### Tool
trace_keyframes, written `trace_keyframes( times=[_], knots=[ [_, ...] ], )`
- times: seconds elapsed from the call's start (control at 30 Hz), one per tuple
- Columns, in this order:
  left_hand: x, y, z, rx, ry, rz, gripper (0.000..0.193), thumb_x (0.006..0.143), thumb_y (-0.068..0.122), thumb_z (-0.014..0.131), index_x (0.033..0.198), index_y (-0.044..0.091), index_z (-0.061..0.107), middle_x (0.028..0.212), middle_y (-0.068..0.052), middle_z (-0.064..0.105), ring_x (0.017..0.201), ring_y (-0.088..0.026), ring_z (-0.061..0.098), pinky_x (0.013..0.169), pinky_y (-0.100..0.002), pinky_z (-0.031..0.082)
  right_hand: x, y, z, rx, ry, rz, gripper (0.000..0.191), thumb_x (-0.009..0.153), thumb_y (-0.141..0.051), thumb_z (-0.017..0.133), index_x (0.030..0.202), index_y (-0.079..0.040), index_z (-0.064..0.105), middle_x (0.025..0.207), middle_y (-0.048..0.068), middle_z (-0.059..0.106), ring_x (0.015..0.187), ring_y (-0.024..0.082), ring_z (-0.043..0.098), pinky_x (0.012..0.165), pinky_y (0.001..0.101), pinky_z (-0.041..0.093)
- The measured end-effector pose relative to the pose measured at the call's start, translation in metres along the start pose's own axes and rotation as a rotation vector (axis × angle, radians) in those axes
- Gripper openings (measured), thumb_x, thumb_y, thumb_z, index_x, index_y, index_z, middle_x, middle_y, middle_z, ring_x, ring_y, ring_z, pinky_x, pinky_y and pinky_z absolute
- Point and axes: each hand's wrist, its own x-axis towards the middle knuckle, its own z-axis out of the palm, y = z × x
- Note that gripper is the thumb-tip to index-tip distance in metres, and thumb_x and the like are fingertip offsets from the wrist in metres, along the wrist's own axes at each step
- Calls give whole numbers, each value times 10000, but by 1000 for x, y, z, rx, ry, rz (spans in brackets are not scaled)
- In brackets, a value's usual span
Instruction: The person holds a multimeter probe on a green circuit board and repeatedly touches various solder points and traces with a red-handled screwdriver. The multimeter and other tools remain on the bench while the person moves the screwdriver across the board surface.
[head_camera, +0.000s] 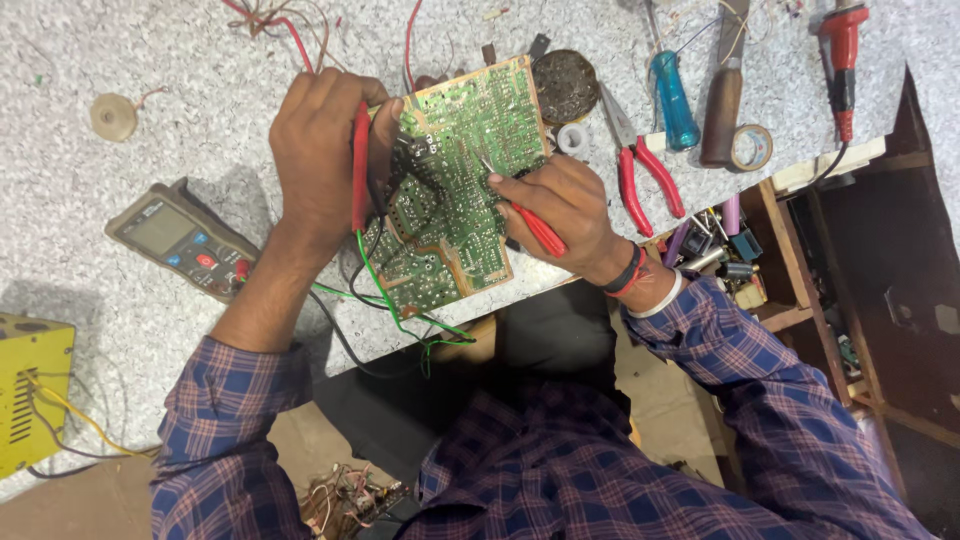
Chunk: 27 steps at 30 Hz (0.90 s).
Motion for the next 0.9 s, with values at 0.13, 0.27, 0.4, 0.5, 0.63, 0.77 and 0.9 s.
trace_keyframes(
  times=[0.13, 0.27, 0.4, 0.5, 0.63, 0.77, 0.9],
  knots=[
    [0, 0, -2, -2, -6, -5, 170, 1040, 133, 799, 1031, 46, 653, 962, -100, 641, 892, -318, 585, 788, -420, 477, 0, 1, 1, 2, 7, -4, 366, 828, -8, 834, 1179, -6, 730, 884, 81, 622, 722, 252, 574, 649, 395, 446],
    [0, 0, -2, 4, 4, -4, 169, 1029, 137, 804, 1018, 50, 659, 953, -102, 643, 882, -316, 589, 778, -420, 477, 0, 0, 2, 19, 12, 2, 369, 822, -8, 837, 1176, -7, 732, 886, 81, 625, 725, 249, 582, 640, 390, 444],
    [0, 0, -2, 12, -1, -14, 176, 1020, 145, 808, 1011, 46, 663, 941, -104, 646, 860, -316, 586, 760, -422, 473, -1, -1, 3, 19, 15, 5, 365, 821, -8, 835, 1171, -10, 732, 891, 84, 631, 728, 249, 587, 643, 390, 450],
    [-1, 0, -1, 24, 0, -19, 176, 1014, 148, 805, 1004, 49, 660, 941, -102, 648, 858, -315, 587, 762, -424, 476, -1, -1, 3, 18, 11, 6, 358, 826, -7, 832, 1170, -10, 731, 896, 89, 637, 727, 249, 588, 644, 390, 452],
    [-2, 1, -1, 19, 7, -17, 180, 1009, 152, 802, 1007, 47, 655, 948, -102, 650, 864, -315, 589, 765, -423, 480, -2, -3, 2, 19, -4, 18, 353, 831, -1, 824, 1170, -8, 729, 893, 90, 635, 726, 253, 585, 654, 394, 453],
    [-3, 1, 0, 17, 11, -23, 185, 1012, 169, 802, 991, 58, 656, 935, -95, 649, 861, -308, 594, 760, -421, 482, -3, -4, 2, 19, -7, 28, 350, 835, 6, 822, 1172, -4, 727, 900, 92, 637, 729, 256, 584, 662, 394, 455],
    [-3, 1, 0, 20, 0, -39, 200, 1019, 193, 799, 984, 57, 657, 917, -98, 640, 852, -308, 592, 753, -424, 480, -2, -4, 1, 21, -7, 27, 346, 839, 6, 825, 1170, 4, 725, 906, 98, 636, 730, 254, 583, 665, 393, 456]
  ],
)
